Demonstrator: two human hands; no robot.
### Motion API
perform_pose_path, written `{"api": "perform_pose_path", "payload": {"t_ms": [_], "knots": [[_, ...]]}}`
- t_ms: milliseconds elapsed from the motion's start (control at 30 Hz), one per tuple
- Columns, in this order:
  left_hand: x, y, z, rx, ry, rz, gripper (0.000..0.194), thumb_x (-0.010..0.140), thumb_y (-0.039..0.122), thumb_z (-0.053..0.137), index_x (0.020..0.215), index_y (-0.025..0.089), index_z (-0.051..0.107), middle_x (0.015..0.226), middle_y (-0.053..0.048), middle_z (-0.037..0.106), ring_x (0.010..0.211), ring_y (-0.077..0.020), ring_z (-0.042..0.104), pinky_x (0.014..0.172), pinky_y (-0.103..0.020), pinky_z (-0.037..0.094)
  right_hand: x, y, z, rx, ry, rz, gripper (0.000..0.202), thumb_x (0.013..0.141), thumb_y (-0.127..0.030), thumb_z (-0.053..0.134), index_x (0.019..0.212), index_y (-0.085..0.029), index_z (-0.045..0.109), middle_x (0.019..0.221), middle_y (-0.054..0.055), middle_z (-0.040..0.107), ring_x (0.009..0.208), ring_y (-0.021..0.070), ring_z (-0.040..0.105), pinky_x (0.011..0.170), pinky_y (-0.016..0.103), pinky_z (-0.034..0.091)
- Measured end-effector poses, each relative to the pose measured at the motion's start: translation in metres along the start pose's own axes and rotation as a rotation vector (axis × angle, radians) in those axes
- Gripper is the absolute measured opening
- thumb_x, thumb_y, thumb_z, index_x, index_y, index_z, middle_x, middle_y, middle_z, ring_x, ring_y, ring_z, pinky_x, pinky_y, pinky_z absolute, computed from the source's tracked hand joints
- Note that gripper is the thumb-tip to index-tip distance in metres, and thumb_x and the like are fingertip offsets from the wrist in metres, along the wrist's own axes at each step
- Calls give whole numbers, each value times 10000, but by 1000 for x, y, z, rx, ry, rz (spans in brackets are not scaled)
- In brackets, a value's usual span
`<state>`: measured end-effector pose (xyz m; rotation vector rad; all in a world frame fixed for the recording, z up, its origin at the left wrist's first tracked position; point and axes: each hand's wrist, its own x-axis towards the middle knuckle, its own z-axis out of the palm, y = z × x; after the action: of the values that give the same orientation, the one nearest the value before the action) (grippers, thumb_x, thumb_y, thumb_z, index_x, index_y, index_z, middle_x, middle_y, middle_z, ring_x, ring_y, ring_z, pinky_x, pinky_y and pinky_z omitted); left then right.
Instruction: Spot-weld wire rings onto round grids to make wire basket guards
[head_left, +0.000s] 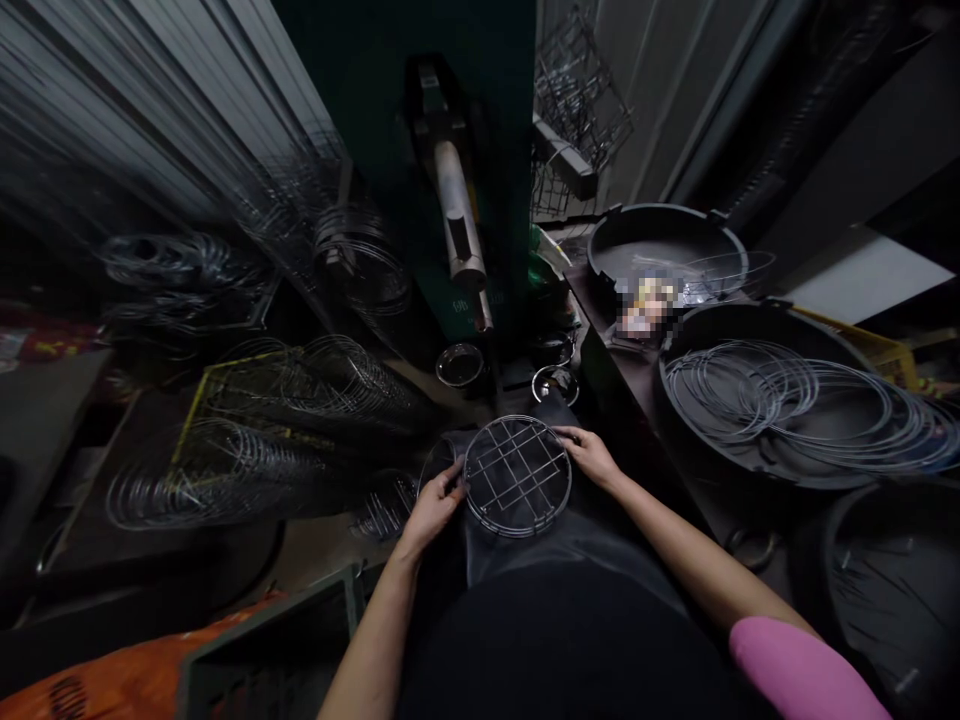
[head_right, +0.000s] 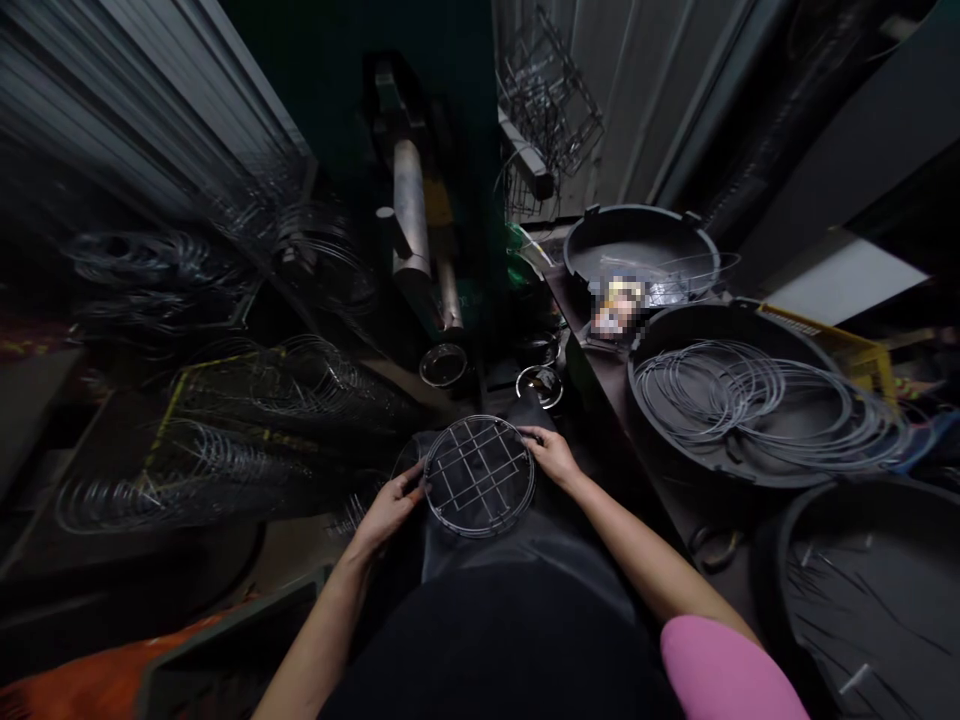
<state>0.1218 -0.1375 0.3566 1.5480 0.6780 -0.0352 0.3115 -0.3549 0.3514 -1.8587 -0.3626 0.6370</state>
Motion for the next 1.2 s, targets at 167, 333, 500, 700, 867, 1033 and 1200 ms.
{"api": "perform_pose_path", "payload": {"t_ms": [167, 333, 500, 700, 867, 1033, 1200], "knots": [[-3, -4, 1, -24, 9, -41, 670, 670, 404, 673, 1263, 136, 514, 1224, -96, 591, 1161, -261, 505, 1033, -376, 333, -1, 4, 1, 38, 2, -10, 250, 762, -209, 578, 979, -184, 702, 958, 56, 709, 918, 201, 645, 868, 337, 482], [0, -6, -1, 172, 10, 15, 579, 714, 397, 599, 1229, 138, 543, 1220, -101, 582, 1169, -259, 491, 1031, -388, 330, 4, 10, -2, -24, -27, -36, 237, 753, -179, 590, 957, -186, 709, 951, 48, 713, 918, 212, 649, 874, 352, 482], [-4, -3, -13, 373, -116, 85, 602, 716, 389, 586, 1274, 181, 494, 1164, -76, 558, 1115, -238, 505, 1034, -391, 323, 8, 13, -6, -118, -53, -36, 257, 736, -153, 617, 972, -208, 705, 969, 29, 709, 951, 217, 639, 918, 367, 456], [-21, -4, -2, 547, -135, 51, 1135, 474, 450, 793, 1418, 212, 210, 1265, -104, 392, 1168, -291, 440, 1028, -435, 342, 6, 11, -11, -34, -170, 17, 345, 716, -132, 643, 1054, -192, 673, 1054, 28, 686, 1033, 202, 605, 995, 363, 398], [-28, -1, 27, 717, 44, 26, 1274, 411, 548, 802, 1419, 177, 118, 1281, -170, 342, 1177, -358, 446, 953, -453, 407, 3, 16, -9, -40, -156, 8, 356, 711, -129, 650, 1058, -201, 674, 1031, 21, 693, 1026, 200, 607, 993, 365, 399], [-34, 11, 37, 847, 65, -37, 1237, 448, 571, 775, 1413, 176, 110, 1296, -194, 353, 1146, -389, 478, 898, -449, 433, 3, 24, -6, -100, -110, -43, 372, 709, -113, 651, 1057, -239, 676, 1021, 8, 697, 987, 198, 625, 944, 348, 437], [-40, 16, 46, 914, 127, -33, 1167, 511, 593, 730, 1419, 188, 121, 1301, -200, 363, 1089, -389, 526, 854, -454, 449, 2, 29, -3, -142, -71, -95, 367, 717, -109, 645, 1054, -251, 678, 1006, 8, 702, 956, 197, 640, 904, 331, 464]]}}
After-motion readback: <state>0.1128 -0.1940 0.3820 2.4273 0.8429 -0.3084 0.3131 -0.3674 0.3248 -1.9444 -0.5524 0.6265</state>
